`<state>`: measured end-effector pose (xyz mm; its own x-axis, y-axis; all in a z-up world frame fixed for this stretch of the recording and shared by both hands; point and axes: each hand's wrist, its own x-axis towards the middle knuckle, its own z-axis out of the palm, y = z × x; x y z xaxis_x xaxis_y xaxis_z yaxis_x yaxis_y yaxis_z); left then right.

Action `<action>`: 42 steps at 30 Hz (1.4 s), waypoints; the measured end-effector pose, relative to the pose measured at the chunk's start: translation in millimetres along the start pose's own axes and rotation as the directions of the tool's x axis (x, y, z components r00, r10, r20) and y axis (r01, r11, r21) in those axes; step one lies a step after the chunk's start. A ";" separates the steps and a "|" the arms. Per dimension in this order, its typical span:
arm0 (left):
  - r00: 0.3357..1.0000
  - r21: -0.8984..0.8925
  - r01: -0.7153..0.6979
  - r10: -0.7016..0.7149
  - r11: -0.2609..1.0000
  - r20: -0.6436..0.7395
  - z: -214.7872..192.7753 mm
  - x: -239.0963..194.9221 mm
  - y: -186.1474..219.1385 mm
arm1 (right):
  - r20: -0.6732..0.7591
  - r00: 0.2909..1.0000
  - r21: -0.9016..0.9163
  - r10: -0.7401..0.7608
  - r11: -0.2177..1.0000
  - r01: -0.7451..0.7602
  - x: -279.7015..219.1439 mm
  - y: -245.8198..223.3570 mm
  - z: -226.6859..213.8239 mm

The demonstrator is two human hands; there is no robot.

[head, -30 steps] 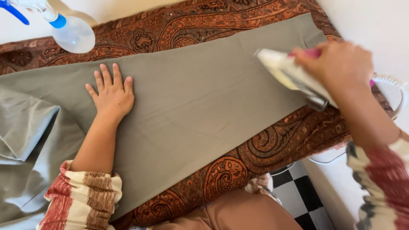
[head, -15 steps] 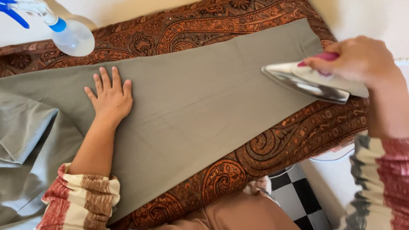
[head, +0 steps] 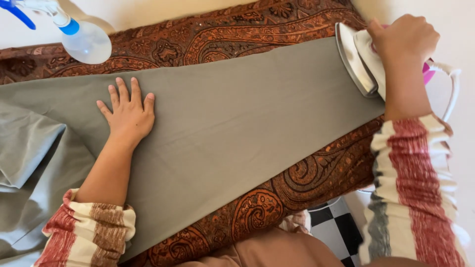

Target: Ironing a pair of gray pants on an ironing board using a steam iron and a spray bottle.

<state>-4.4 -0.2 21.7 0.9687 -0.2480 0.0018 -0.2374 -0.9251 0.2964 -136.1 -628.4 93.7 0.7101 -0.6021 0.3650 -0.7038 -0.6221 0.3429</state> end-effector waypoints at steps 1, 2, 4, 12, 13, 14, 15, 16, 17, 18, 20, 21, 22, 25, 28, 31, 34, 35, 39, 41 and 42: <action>1.000 -0.001 0.003 -0.003 1.000 -0.001 0.4 0.6 -0.9 | -0.002 1.000 0.001 -0.003 1.000 0.003 6.7 2.6 7.5; 1.000 -0.001 0.007 -0.006 1.000 0.007 0.4 1.4 -1.9 | 0.009 1.000 0.033 -0.030 0.999 0.029 13.7 4.9 14.9; 1.000 -0.004 0.013 -0.013 1.000 0.015 1.5 2.2 -3.5 | 0.018 0.998 0.064 -0.060 0.996 0.059 11.7 7.6 10.6; 1.000 -0.002 -0.002 0.002 1.000 0.003 2.8 1.6 -3.3 | 0.406 0.907 0.185 -0.112 0.982 0.039 -98.4 28.4 -104.2; 1.000 -0.001 -0.003 0.003 1.000 0.003 -0.5 0.3 -1.0 | 0.406 0.907 0.186 -0.111 0.982 0.037 -109.5 32.3 -108.1; 1.000 -0.002 0.003 -0.003 1.000 0.016 -3.1 -1.1 1.9 | 0.444 0.889 0.193 -0.113 0.981 0.028 -119.6 36.6 -112.3; 1.000 -0.002 0.009 -0.009 1.000 0.028 -5.6 -2.5 4.7 | 0.481 0.869 0.200 -0.114 0.980 0.018 -129.8 40.9 -116.5; 1.000 -0.003 0.009 -0.009 1.000 0.029 -5.1 -3.2 5.6 | 0.481 0.869 0.199 -0.114 0.980 0.018 -134.4 44.7 -107.4; 1.000 -0.005 0.004 -0.004 1.000 0.013 -4.5 -4.0 6.6 | 0.368 0.924 0.072 -0.105 0.994 0.085 -139.0 48.7 -98.3; 1.000 -0.003 -0.001 0.001 1.000 -0.004 -5.0 -4.2 7.2 | 0.249 0.962 -0.060 -0.112 0.990 0.131 -143.9 51.9 -88.6; 1.000 0.010 -0.009 0.009 1.000 -0.013 1.0 -2.8 6.0 | 0.223 0.970 -0.067 -0.101 0.991 0.118 -131.3 47.0 -72.4; 1.000 0.020 -0.017 0.018 1.000 -0.023 3.7 -1.6 5.7 | 0.195 0.977 -0.074 -0.089 0.992 0.105 -124.9 44.7 -64.2; 1.000 0.023 -0.019 0.019 1.000 -0.022 4.1 -1.7 5.3 | 0.197 0.976 -0.072 -0.087 0.992 0.103 -110.7 37.7 -56.8; 0.998 0.026 -0.040 0.042 0.999 -0.039 3.0 -3.4 4.4 | 0.173 0.975 -0.106 -0.139 0.981 0.159 -64.8 15.9 -29.5; 1.000 0.006 -0.018 0.018 1.000 -0.015 -1.1 -3.5 6.7 | 0.134 0.977 0.078 -0.164 0.985 0.154 -15.4 -4.0 -2.9; 0.999 0.025 -0.018 0.019 1.000 -0.033 -2.1 -3.1 5.7 | 0.102 0.981 0.123 -0.165 0.981 0.152 7.8 -18.0 -3.8; 1.000 0.014 0.021 -0.021 1.000 0.013 -4.5 -3.7 5.7 | 0.079 0.981 0.159 -0.176 0.974 0.162 0.1 -18.3 -23.9; 1.000 0.021 0.018 -0.018 1.000 0.004 -3.1 -3.7 4.8 | 0.173 0.964 0.226 -0.204 0.961 0.163 -6.5 -14.7 -30.0; 1.000 0.011 0.008 -0.008 1.000 -0.012 -1.3 -2.0 2.1 | 0.311 0.919 0.334 -0.240 0.933 0.131 -69.3 -2.4 -85.4; 1.000 0.002 -0.008 0.009 1.000 -0.014 -1.6 -3.0 3.1 | 0.359 0.900 0.312 -0.248 0.941 0.135 -107.5 9.6 -119.0; 1.000 -0.005 -0.027 0.027 1.000 -0.015 -1.9 -3.4 3.7 | 0.409 0.877 0.292 -0.252 0.947 0.136 -127.0 15.9 -135.4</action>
<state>-8.5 -2.2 24.6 0.9630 -0.2683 0.0240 -0.2629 -0.9167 0.3007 -240.2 -494.0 170.0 0.8087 -0.5758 -0.1203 -0.5637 -0.8170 0.1215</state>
